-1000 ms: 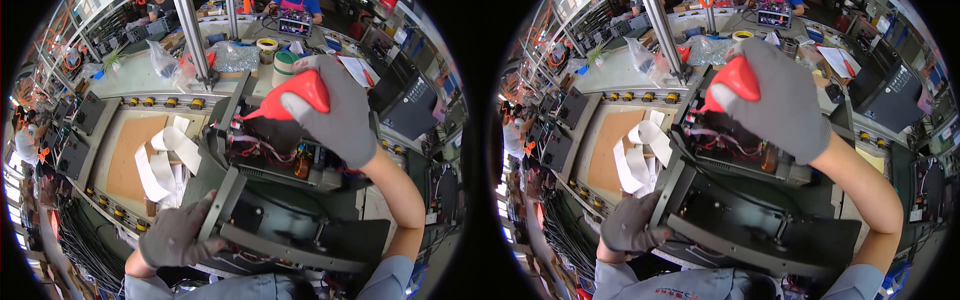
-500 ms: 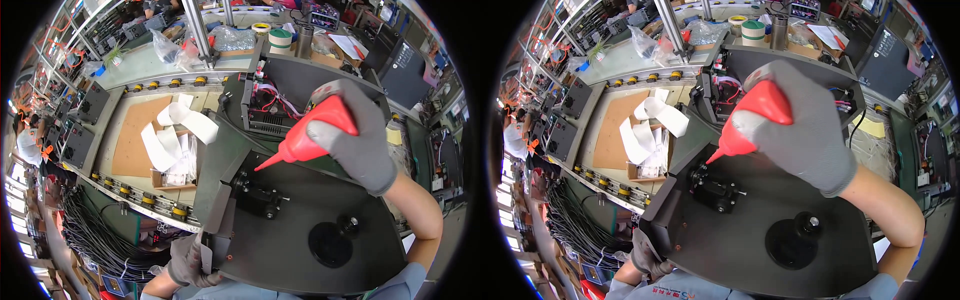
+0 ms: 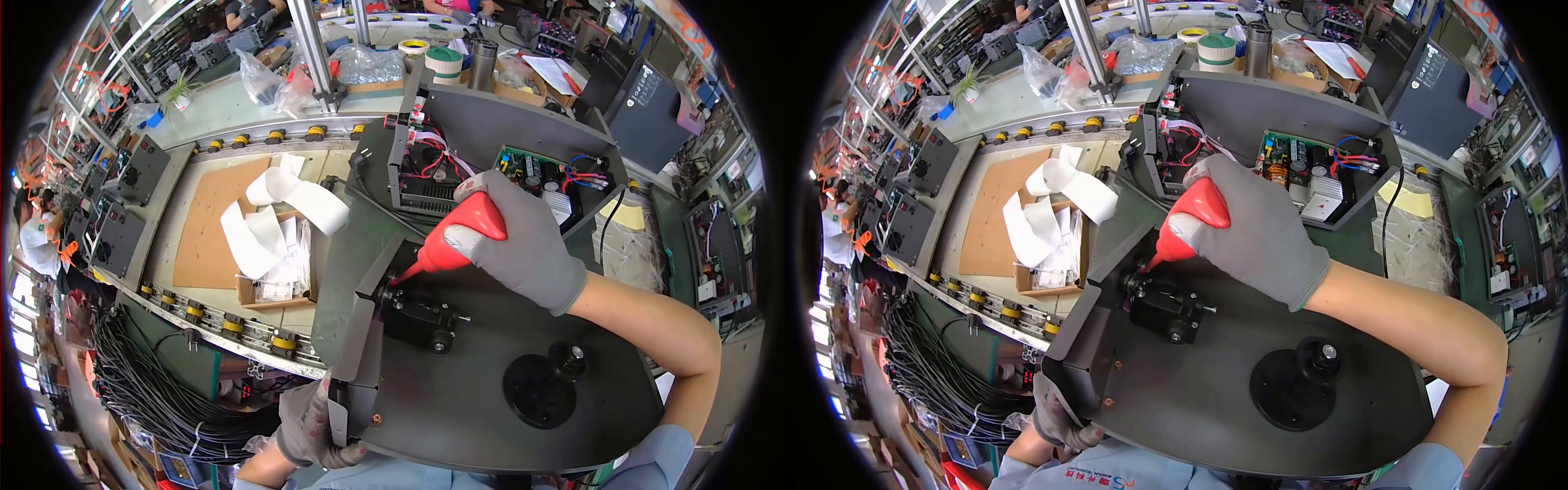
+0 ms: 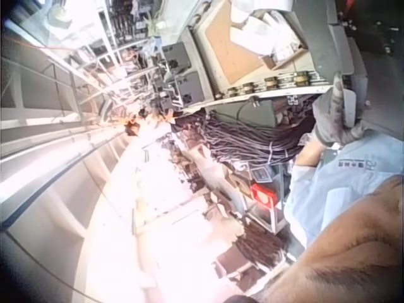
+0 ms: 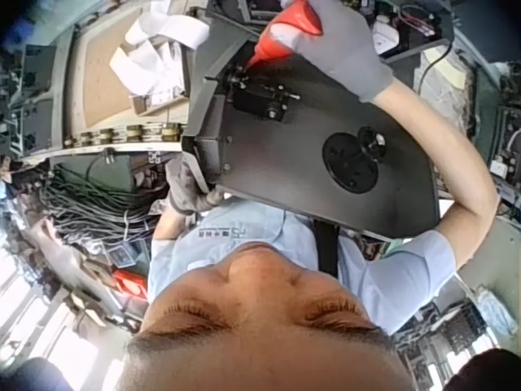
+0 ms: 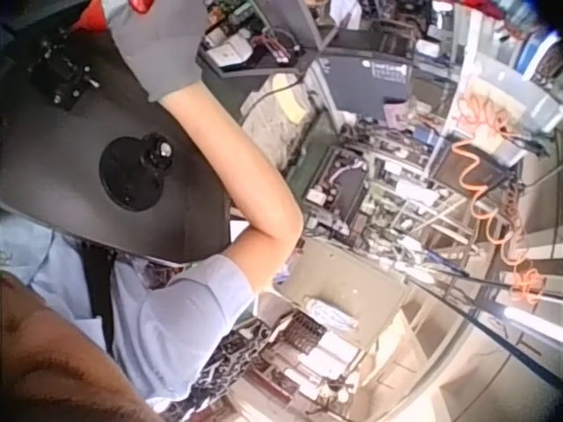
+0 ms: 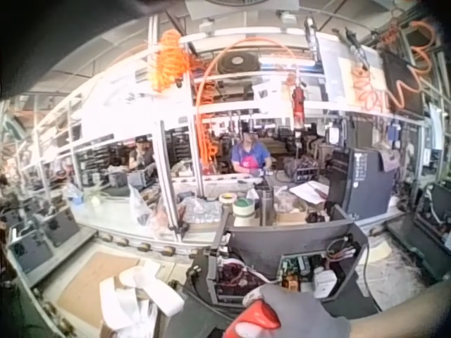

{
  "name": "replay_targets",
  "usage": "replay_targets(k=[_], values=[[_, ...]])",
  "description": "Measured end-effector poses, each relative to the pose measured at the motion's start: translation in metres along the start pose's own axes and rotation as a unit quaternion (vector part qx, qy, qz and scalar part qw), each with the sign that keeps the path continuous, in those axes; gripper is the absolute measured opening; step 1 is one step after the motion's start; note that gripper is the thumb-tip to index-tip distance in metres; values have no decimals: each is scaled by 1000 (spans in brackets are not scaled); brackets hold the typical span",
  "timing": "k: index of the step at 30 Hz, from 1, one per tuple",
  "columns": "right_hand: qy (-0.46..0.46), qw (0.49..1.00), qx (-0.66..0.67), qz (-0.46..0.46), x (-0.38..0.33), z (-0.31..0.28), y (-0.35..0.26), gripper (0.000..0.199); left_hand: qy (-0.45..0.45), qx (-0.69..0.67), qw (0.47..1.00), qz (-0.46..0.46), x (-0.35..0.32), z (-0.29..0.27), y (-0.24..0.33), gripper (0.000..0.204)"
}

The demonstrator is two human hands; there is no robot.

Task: Clean internal components of an electronics box with an air blower, apply identifying labels, and secure components using a hot glue gun.

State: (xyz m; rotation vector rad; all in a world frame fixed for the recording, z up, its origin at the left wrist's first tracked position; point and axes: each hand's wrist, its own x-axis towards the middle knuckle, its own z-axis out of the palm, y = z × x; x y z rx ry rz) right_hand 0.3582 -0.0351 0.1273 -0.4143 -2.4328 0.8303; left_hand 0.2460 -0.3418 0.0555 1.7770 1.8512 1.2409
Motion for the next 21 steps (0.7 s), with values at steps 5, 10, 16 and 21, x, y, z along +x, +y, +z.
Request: replay_targets(k=[5,10,16,21], values=[[22,1000,-15,-15,5,0,5,36,-1,-28,998,-56,6,-1,11,88],[50,999,-8,0,8,-51,-6,35,-47,-25,997,-62,30,-13,20,86],[266,957,64,94,-87,-173,-49,46,-15,-39,987,-154,111,-13,20,85],[474,861,-177,45,-202,-142,-66,82,-49,27,982,-179,176,-17,12,68]])
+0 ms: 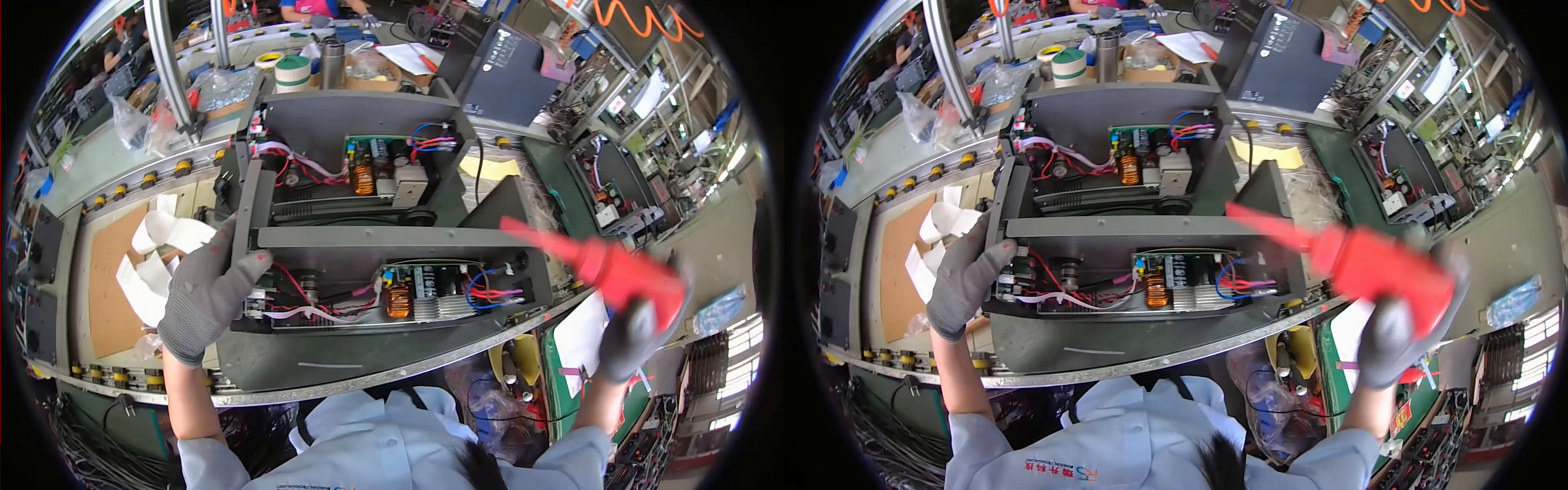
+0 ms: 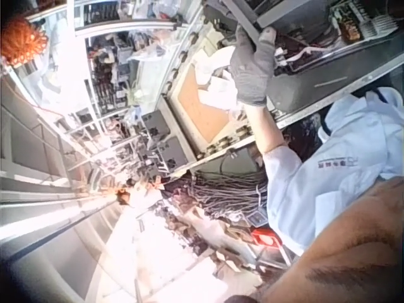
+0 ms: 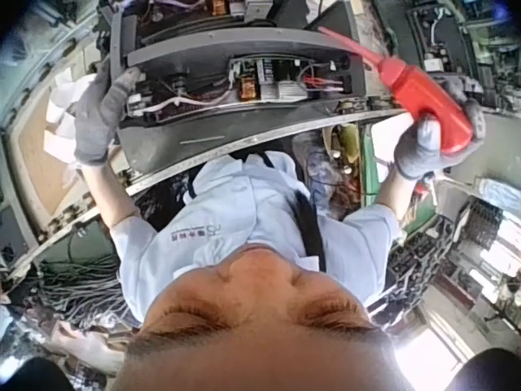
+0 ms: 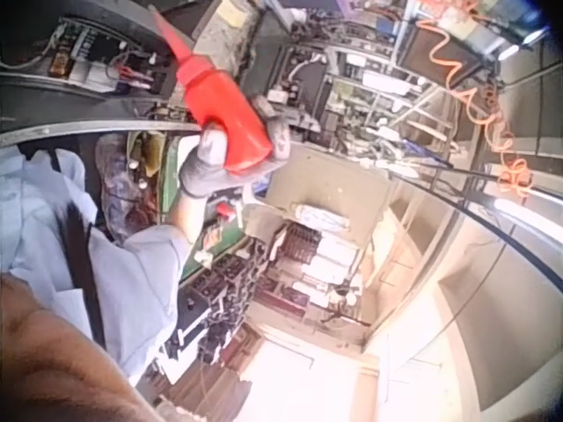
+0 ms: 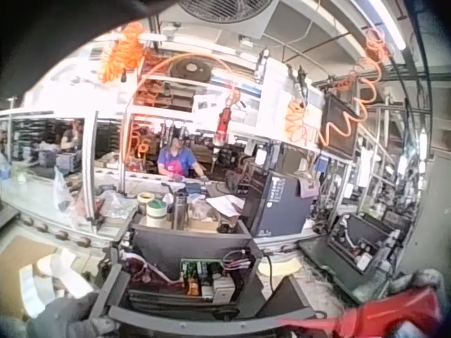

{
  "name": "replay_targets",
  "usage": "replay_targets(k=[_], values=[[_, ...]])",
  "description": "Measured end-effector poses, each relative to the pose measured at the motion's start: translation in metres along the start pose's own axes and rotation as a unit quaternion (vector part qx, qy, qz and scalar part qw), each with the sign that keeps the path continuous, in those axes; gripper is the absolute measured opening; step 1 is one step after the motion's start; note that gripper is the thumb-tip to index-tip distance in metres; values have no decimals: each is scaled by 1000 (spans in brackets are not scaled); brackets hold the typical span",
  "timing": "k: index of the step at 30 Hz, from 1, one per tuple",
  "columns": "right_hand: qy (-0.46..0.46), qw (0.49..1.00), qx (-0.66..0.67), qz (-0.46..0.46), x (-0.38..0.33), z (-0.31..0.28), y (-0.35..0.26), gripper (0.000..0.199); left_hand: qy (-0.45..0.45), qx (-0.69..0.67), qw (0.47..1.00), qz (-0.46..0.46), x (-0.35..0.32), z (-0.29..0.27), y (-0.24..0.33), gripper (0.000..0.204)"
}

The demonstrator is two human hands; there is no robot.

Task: Clean internal components of an electronics box with an air blower, apply identifying labels, and secure components using a hot glue gun.

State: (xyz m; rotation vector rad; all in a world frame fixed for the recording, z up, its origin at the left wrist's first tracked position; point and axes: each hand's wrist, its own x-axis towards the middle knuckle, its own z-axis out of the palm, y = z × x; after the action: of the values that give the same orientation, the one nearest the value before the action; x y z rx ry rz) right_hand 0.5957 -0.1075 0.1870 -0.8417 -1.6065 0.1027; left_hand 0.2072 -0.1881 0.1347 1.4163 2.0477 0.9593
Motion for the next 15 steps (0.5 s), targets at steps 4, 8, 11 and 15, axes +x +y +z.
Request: replay_targets(k=[4,8,11,15], values=[[-63,986,18,-151,-54,-8,-3,74,-6,-19,999,31,-1,4,-6,66],[-169,969,-57,-170,-34,10,-2,63,32,-83,994,63,-6,10,-10,69],[-215,955,-91,-184,-18,36,-8,48,34,-97,993,57,-6,8,-9,70],[-272,936,-137,-176,-11,60,-15,45,-1,-92,996,-10,-8,4,-9,70]])
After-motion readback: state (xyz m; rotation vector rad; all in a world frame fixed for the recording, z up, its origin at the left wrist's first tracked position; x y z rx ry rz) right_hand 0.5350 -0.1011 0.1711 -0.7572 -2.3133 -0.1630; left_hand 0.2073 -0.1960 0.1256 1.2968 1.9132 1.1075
